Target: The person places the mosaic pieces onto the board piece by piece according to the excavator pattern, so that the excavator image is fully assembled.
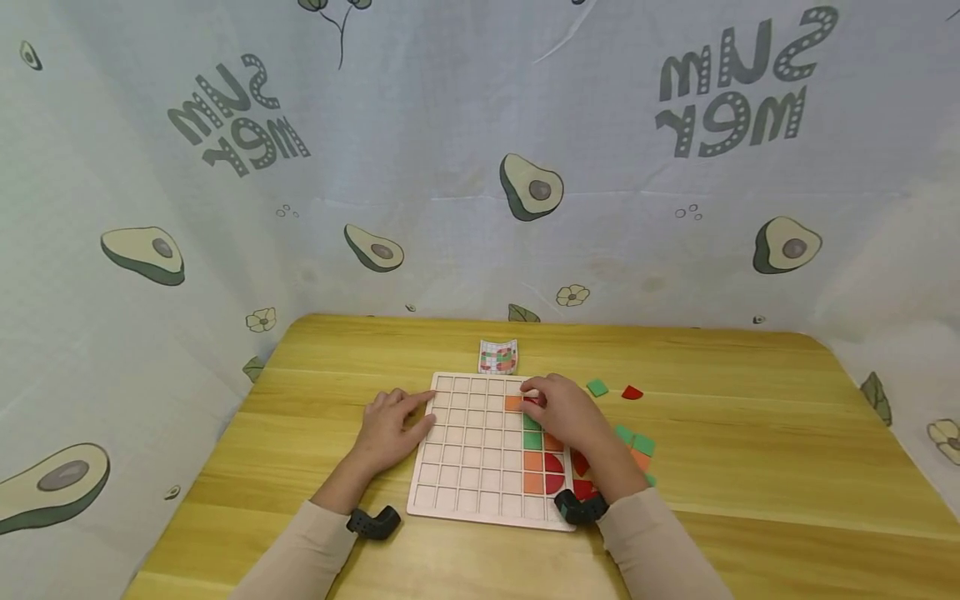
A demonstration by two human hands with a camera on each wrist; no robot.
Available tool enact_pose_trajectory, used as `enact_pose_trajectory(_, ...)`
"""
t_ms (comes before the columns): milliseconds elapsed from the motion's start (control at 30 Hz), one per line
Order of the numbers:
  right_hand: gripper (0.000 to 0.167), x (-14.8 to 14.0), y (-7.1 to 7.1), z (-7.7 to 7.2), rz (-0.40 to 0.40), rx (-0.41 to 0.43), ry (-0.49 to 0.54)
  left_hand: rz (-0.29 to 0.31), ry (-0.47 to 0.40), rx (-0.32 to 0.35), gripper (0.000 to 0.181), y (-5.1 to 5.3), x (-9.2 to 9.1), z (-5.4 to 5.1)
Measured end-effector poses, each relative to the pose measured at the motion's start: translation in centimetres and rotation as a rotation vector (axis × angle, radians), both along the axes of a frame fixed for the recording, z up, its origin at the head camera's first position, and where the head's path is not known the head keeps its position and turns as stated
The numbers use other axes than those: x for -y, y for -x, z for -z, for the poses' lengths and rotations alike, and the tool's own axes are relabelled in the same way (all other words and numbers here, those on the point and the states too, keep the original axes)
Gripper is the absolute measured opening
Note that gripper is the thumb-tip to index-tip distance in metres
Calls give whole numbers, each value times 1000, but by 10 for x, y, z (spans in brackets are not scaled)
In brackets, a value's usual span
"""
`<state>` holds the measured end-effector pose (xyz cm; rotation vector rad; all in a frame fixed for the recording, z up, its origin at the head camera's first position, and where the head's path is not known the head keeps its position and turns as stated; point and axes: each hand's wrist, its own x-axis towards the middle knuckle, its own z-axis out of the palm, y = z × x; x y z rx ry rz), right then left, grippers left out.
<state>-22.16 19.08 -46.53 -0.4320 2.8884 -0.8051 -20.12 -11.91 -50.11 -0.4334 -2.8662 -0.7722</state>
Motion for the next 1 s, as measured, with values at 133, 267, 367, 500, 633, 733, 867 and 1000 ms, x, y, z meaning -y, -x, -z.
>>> enact_pose_trajectory(133,38,-15,2,-7,83,72,17,0,-3,1,42,-1,0,0)
enact_pose_trajectory(267,40,-34,2,-12,132,87,0,2,1,7,42,-1,0,1)
enact_pose_trajectory(367,39,-48,2,-14,155,79,6,1,1,6,42,0,0,0)
enact_pose_trajectory(500,38,-68,0,-15,165,52,10,2,-3,5,42,-1,0,-1)
enact_pose_trajectory(633,42,-85,-3,-16,207,72,9,3,-2,6,42,-2,0,-1)
enact_pose_trajectory(733,45,-96,-6,-16,259,95,5,3,1,8,42,-2,0,0)
enact_pose_trajectory(867,44,-111,-8,-15,307,79,-12,4,1,8,42,-2,0,0)
enact_pose_trajectory(1000,47,-122,-9,-13,343,82,-35,1,-4,6,42,-1,0,-1)
